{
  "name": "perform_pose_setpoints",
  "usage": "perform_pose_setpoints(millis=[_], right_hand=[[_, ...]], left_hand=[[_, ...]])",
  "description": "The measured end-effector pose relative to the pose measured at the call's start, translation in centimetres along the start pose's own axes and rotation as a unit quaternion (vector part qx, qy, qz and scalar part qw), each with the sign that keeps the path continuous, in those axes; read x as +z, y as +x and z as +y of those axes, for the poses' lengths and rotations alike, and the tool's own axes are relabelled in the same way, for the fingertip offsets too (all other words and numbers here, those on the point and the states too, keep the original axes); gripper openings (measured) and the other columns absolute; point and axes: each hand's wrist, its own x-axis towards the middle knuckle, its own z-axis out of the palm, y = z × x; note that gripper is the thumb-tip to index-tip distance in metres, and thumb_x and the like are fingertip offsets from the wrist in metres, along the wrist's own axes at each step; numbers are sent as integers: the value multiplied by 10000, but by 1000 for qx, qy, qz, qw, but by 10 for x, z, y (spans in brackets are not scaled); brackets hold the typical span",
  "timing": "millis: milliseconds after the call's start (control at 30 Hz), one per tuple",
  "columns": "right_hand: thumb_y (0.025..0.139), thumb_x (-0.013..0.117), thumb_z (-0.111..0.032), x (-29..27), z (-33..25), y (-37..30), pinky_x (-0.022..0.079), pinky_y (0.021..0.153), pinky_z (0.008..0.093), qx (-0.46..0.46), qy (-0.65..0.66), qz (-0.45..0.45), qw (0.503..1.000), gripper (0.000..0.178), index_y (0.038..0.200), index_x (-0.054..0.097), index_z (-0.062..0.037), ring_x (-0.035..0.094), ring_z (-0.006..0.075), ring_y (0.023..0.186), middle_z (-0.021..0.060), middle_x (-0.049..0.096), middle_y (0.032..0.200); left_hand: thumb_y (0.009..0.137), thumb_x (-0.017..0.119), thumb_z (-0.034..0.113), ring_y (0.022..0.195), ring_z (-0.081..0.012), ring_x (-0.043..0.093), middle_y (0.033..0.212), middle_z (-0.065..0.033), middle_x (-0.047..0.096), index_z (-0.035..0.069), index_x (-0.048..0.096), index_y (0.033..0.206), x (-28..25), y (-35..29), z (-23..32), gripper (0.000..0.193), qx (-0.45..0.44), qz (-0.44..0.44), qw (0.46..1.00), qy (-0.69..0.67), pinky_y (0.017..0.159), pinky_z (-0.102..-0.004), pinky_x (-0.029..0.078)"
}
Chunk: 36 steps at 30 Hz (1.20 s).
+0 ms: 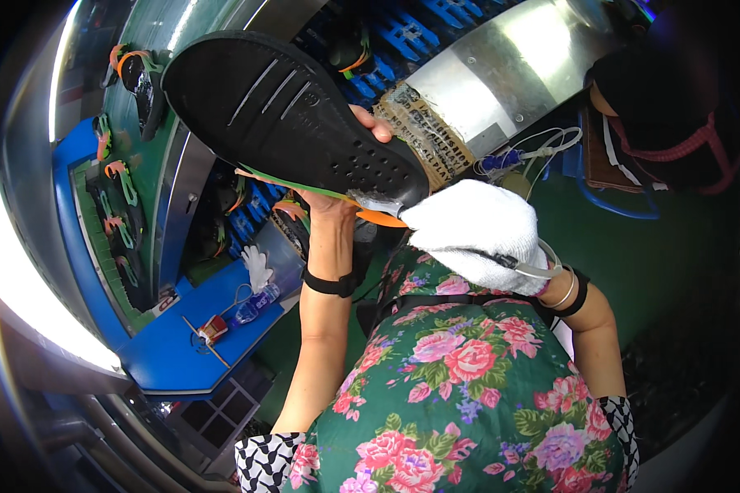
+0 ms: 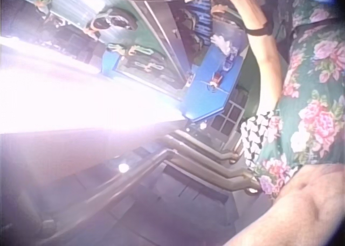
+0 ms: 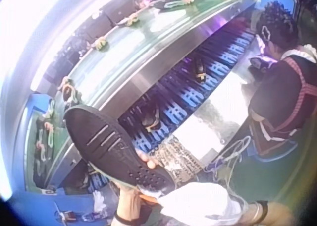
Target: Applying adhesive to shoe soles at a factory assembly line.
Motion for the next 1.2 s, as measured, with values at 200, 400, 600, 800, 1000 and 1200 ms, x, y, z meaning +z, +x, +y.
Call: perform_pose_setpoints(millis=[200,400,600,800,1000,1200], right_hand=[[767,806,17,-3,10,-3,592,772,353,116,123,73,983,172,934,773,-5,748,266,866,145,769,981],[748,803,18,-7,2,1,589,760,354,35,25,5,999,207,950,774,-17,741,278,850,132,768,967],[758,799,2,-12,13,-5,587,759,375,78,67,17,995,218,972,772,-30,732,275,875,120,767,999],[757,787,1,-12,4,0,584,775,364,27,29,-20,999,223,976,779,-40,731,272,876,111,768,992],[756,784,4,-11,4,1,585,783,359,-23,-20,-27,999,202,954,783,-39,735,271,891,116,770,1003],[743,793,-4,-12,8,-1,590,765,359,6,14,-21,1000,202,937,784,-60,736,262,881,101,773,987]], left_hand=[[875,515,815,995,-342,646,1067,-208,633,-104,571,1182,-2,7,-4,971,7,4,996,-93,858,-446,566],[902,547,740,970,-324,643,1092,-204,647,-105,596,1161,-11,11,-4,885,25,-27,998,-41,880,-440,519],[913,573,676,933,-324,654,1065,-209,664,-100,613,1151,-12,14,-3,813,15,-36,999,-33,906,-437,508],[936,587,573,911,-311,663,1017,-204,672,-95,624,1115,-12,14,2,692,-9,-34,999,19,867,-438,510],[931,590,569,898,-308,663,993,-197,675,-88,621,1101,-16,20,4,679,-15,-54,996,71,856,-428,508],[938,577,571,881,-302,664,963,-193,668,-84,617,1086,-15,20,2,673,-8,-42,995,89,869,-431,505]])
